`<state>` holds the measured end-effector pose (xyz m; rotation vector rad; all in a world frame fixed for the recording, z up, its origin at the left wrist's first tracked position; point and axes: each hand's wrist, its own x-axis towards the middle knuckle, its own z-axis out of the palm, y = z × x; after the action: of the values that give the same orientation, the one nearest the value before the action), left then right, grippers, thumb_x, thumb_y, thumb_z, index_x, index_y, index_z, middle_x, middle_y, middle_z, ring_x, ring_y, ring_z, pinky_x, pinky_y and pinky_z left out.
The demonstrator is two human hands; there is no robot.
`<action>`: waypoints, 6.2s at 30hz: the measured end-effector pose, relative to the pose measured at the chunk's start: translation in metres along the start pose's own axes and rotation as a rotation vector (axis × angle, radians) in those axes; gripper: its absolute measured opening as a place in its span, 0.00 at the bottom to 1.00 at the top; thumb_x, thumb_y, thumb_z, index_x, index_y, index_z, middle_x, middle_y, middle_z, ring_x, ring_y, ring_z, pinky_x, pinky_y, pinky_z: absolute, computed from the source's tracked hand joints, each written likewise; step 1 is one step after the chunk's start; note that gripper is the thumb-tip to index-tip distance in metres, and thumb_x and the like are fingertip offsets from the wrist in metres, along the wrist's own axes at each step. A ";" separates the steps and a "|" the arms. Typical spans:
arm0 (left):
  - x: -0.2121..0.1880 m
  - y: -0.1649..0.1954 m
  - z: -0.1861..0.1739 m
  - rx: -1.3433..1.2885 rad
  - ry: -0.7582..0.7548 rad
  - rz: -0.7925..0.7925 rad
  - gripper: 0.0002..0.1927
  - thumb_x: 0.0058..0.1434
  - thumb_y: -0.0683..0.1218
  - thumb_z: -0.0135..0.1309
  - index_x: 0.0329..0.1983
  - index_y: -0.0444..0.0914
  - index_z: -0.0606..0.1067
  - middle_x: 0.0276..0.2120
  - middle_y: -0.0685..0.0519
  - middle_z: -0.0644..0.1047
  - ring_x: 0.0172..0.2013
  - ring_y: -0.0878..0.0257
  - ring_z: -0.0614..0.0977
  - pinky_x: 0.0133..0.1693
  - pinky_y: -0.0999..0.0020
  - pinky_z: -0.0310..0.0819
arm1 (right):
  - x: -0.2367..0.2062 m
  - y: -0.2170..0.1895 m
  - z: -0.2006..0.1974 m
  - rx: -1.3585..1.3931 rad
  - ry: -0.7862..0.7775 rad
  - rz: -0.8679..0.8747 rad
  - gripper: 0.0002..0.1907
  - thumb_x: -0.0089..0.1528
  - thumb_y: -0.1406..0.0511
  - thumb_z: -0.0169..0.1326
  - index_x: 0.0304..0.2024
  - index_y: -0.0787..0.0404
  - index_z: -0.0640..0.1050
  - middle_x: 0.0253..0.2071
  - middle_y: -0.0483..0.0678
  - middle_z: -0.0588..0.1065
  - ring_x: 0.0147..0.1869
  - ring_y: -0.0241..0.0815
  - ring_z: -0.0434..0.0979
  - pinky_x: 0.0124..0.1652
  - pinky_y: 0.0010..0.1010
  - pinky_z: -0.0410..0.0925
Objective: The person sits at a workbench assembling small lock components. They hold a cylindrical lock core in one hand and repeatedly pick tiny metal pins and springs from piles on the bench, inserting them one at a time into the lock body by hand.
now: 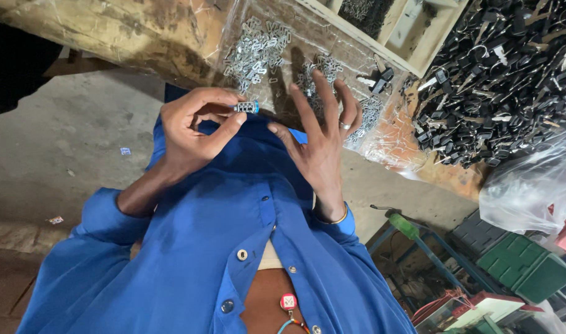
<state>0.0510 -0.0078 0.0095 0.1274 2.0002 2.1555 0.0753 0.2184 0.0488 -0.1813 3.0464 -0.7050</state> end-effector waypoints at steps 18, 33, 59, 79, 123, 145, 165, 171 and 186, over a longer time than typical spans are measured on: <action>0.002 -0.017 0.020 0.193 -0.053 0.141 0.11 0.64 0.35 0.66 0.50 0.32 0.80 0.47 0.46 0.83 0.41 0.64 0.87 0.33 0.76 0.79 | -0.015 0.008 0.012 0.344 0.207 0.008 0.08 0.61 0.70 0.68 0.42 0.57 0.82 0.43 0.44 0.82 0.50 0.42 0.79 0.60 0.36 0.57; 0.001 -0.025 0.024 0.231 -0.054 0.177 0.11 0.64 0.37 0.68 0.49 0.34 0.81 0.48 0.48 0.84 0.40 0.65 0.87 0.28 0.76 0.74 | -0.007 -0.005 0.023 0.473 0.262 0.063 0.07 0.62 0.71 0.66 0.43 0.62 0.84 0.43 0.46 0.80 0.48 0.41 0.76 0.55 0.32 0.60; -0.003 -0.034 0.014 0.247 0.019 0.201 0.10 0.62 0.36 0.70 0.45 0.33 0.82 0.46 0.45 0.84 0.36 0.65 0.86 0.30 0.75 0.75 | -0.004 -0.005 0.006 -0.057 0.194 -0.139 0.18 0.54 0.61 0.70 0.46 0.51 0.83 0.59 0.52 0.68 0.64 0.56 0.62 0.61 0.49 0.52; 0.009 -0.034 0.037 0.223 -0.166 0.223 0.11 0.63 0.38 0.70 0.47 0.33 0.81 0.45 0.47 0.84 0.41 0.62 0.87 0.35 0.72 0.77 | -0.027 0.013 0.029 0.460 0.335 0.033 0.08 0.60 0.76 0.66 0.41 0.63 0.82 0.42 0.47 0.81 0.47 0.42 0.76 0.60 0.36 0.58; 0.007 -0.048 0.049 0.214 -0.148 0.152 0.10 0.63 0.37 0.71 0.45 0.34 0.82 0.47 0.48 0.84 0.36 0.69 0.84 0.28 0.76 0.68 | -0.070 0.066 0.006 -0.023 0.244 0.077 0.13 0.58 0.65 0.75 0.44 0.50 0.86 0.64 0.43 0.72 0.73 0.55 0.61 0.69 0.46 0.57; 0.009 -0.042 0.039 0.244 -0.195 0.219 0.11 0.65 0.36 0.67 0.48 0.32 0.80 0.48 0.45 0.83 0.47 0.57 0.87 0.46 0.67 0.84 | -0.030 0.014 0.042 0.764 0.319 0.381 0.10 0.61 0.70 0.68 0.43 0.62 0.81 0.41 0.44 0.78 0.45 0.39 0.77 0.47 0.31 0.73; 0.004 -0.037 0.012 0.103 -0.035 0.136 0.11 0.65 0.31 0.66 0.49 0.30 0.80 0.49 0.43 0.83 0.33 0.66 0.85 0.30 0.76 0.75 | -0.010 0.004 0.031 0.035 0.188 -0.143 0.16 0.59 0.64 0.73 0.47 0.47 0.82 0.54 0.37 0.73 0.60 0.43 0.69 0.64 0.46 0.51; 0.005 -0.044 0.027 0.174 -0.090 0.212 0.12 0.64 0.34 0.69 0.49 0.32 0.81 0.47 0.45 0.83 0.38 0.66 0.85 0.34 0.74 0.78 | -0.022 0.013 0.033 0.271 0.260 0.039 0.10 0.59 0.71 0.68 0.41 0.58 0.82 0.43 0.42 0.81 0.47 0.40 0.75 0.56 0.35 0.57; 0.008 -0.040 0.031 0.191 -0.155 0.171 0.12 0.65 0.36 0.67 0.50 0.34 0.81 0.48 0.46 0.83 0.43 0.61 0.87 0.37 0.72 0.82 | -0.024 0.007 0.039 0.696 0.207 0.252 0.14 0.65 0.74 0.63 0.51 0.64 0.75 0.42 0.47 0.78 0.46 0.35 0.81 0.50 0.26 0.70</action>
<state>0.0527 0.0264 -0.0279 0.4947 2.1690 1.9737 0.0996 0.2105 0.0100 0.2929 2.6967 -1.7627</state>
